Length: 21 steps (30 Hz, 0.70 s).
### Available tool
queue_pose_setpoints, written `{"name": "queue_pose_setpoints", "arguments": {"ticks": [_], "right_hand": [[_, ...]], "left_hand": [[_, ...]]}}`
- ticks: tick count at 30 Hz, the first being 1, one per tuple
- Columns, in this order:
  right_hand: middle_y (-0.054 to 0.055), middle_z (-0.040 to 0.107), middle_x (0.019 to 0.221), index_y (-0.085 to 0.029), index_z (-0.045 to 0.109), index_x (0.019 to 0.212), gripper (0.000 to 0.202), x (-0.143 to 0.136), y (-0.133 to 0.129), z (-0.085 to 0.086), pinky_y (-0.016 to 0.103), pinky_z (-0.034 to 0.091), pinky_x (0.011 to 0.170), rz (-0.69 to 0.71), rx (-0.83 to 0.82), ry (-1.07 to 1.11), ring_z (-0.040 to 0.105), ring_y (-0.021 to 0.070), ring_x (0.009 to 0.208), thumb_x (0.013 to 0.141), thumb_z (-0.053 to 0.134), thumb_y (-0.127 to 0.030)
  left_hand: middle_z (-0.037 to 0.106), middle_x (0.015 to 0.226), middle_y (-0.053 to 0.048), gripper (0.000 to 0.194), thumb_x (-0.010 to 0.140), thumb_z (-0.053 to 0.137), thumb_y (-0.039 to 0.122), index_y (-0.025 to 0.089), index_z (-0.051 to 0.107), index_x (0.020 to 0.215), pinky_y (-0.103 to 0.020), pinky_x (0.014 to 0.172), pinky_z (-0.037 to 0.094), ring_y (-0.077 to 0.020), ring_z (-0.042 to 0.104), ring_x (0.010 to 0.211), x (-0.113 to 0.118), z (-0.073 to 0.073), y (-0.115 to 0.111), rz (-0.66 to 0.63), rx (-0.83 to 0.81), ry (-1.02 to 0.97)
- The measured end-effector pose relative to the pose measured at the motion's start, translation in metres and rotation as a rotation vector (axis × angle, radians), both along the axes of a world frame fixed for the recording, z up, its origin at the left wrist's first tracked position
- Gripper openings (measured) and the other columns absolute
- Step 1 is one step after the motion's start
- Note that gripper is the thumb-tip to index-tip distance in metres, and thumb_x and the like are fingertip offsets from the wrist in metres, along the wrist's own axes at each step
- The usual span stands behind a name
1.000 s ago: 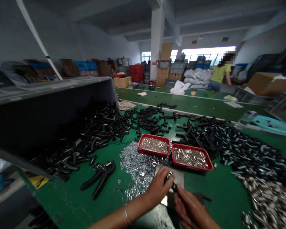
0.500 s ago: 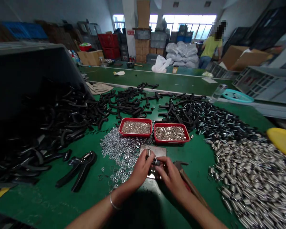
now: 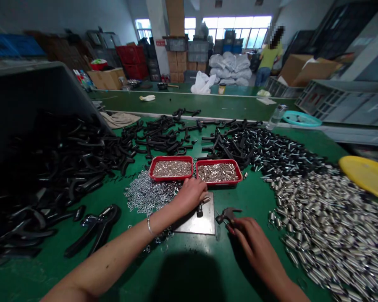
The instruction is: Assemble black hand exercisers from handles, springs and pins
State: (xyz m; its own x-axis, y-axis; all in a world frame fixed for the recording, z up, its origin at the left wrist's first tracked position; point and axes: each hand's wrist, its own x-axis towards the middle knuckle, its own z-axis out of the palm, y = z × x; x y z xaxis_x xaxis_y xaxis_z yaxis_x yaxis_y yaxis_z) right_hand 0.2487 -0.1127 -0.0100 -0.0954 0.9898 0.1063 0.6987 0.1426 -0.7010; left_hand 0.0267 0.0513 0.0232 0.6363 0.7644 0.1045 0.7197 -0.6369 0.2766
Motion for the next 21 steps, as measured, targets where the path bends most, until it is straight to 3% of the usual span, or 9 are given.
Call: {"name": "queue_pose_setpoints", "arguments": {"ticks": [4,9,15,18,21], "right_hand": [[0.012,0.062,0.119,-0.025,0.063,0.119,0.025,0.017,-0.030,-0.011,0.046,0.049,0.093,0.015,0.022,-0.189,0.057,0.0277,0.105,0.096,0.054,-0.029],[0.012,0.062,0.119,-0.022,0.063,0.120,0.027,0.009,-0.024,-0.025,0.045,0.050,0.090,-0.023,0.101,-0.269,0.057,0.0268,0.102,0.096,0.053,-0.023],[0.013,0.060,0.116,-0.021,0.063,0.114,0.023,0.009,0.016,-0.035,0.047,0.049,0.091,-0.055,0.192,-0.192,0.056,0.0277,0.104,0.098,0.047,-0.025],[0.013,0.060,0.115,-0.020,0.063,0.111,0.022,0.009,0.039,-0.037,0.046,0.047,0.092,-0.050,0.213,-0.175,0.055,0.0274,0.105,0.099,0.045,-0.024],[0.012,0.062,0.112,-0.020,0.064,0.109,0.022,0.015,0.048,-0.032,0.044,0.047,0.093,-0.027,0.199,-0.150,0.055,0.0261,0.105,0.100,0.045,-0.028]], "left_hand": [[0.066,0.098,-0.012,0.016,0.094,0.051,0.018,0.016,0.067,0.091,-0.042,0.096,0.036,-0.0277,0.054,0.103,0.024,0.004,0.047,0.049,0.069,0.051],[0.070,0.084,-0.015,0.013,0.082,0.059,0.009,0.014,0.070,0.077,-0.045,0.096,0.035,-0.0301,0.060,0.095,0.048,-0.014,0.088,0.048,0.028,0.132],[0.069,0.092,-0.014,0.012,0.085,0.057,0.012,0.016,0.067,0.081,-0.046,0.098,0.034,-0.0299,0.057,0.102,0.043,-0.023,0.076,0.085,0.050,0.026],[0.068,0.096,-0.012,0.011,0.084,0.057,0.011,0.017,0.066,0.087,-0.043,0.096,0.037,-0.0276,0.057,0.103,0.044,-0.020,0.072,0.132,0.052,-0.079],[0.067,0.089,-0.008,0.012,0.085,0.056,0.011,0.017,0.065,0.091,-0.035,0.086,0.044,-0.0222,0.061,0.090,0.038,-0.013,0.074,0.176,0.025,-0.178]]}}
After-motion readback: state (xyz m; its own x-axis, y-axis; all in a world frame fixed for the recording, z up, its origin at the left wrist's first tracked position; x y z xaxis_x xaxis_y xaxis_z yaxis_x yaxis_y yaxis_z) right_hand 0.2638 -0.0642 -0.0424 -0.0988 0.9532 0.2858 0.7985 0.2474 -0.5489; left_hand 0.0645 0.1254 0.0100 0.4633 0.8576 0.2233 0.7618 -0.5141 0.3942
